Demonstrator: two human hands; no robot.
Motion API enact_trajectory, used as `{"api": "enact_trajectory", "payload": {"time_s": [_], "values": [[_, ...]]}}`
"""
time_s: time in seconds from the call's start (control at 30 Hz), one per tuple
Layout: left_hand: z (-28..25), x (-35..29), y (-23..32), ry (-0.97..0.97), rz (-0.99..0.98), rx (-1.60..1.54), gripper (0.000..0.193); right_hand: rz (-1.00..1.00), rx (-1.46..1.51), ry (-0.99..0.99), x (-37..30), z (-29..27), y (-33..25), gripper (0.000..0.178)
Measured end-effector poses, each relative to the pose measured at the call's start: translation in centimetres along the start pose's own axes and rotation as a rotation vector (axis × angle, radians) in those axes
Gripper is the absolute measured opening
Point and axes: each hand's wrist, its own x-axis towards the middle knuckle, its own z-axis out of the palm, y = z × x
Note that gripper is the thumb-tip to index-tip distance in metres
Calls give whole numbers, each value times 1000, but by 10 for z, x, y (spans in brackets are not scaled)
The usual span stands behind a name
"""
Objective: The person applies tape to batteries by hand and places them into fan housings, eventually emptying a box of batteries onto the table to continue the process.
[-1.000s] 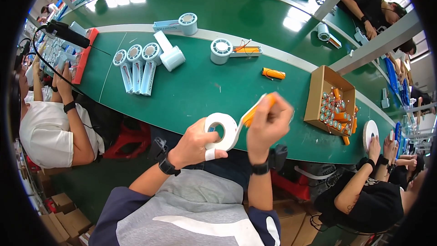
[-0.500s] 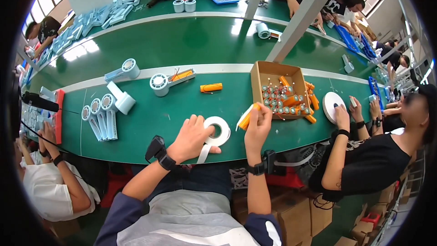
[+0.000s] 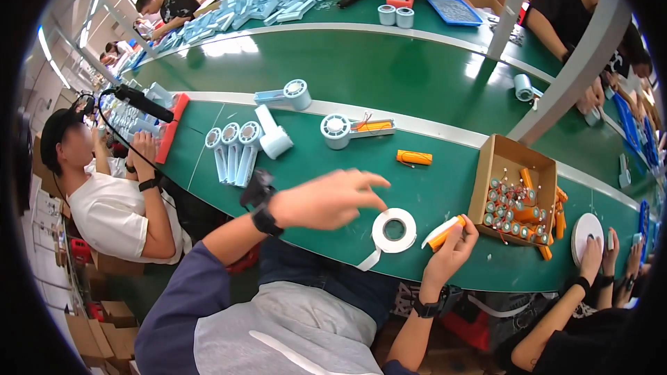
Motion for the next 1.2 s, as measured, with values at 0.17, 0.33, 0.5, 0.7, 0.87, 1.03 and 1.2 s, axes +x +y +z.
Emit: {"api": "enact_trajectory", "payload": {"time_s": [0.17,0.33,0.5,0.7,0.87,1.03,1.2], "values": [[-57,-86,-76,84,-321,551,62,12,-26,20,-4,13,-10,26],[-71,-101,-120,33,-282,647,59,66,172,-46,-3,14,-11,25],[-66,-75,-55,532,-239,470,47,37,35,2,-7,-1,-12,25],[-20,-82,-40,817,-631,-156,34,0,-23,0,-2,1,-5,27],[13,-106,-83,841,-745,-162,29,-2,-22,-33,0,16,-4,27],[23,-98,-74,743,3,253,42,-226,-243,21,3,-4,-12,29],[-6,-142,-83,268,-131,509,42,-205,-324,-72,4,38,27,26]]}}
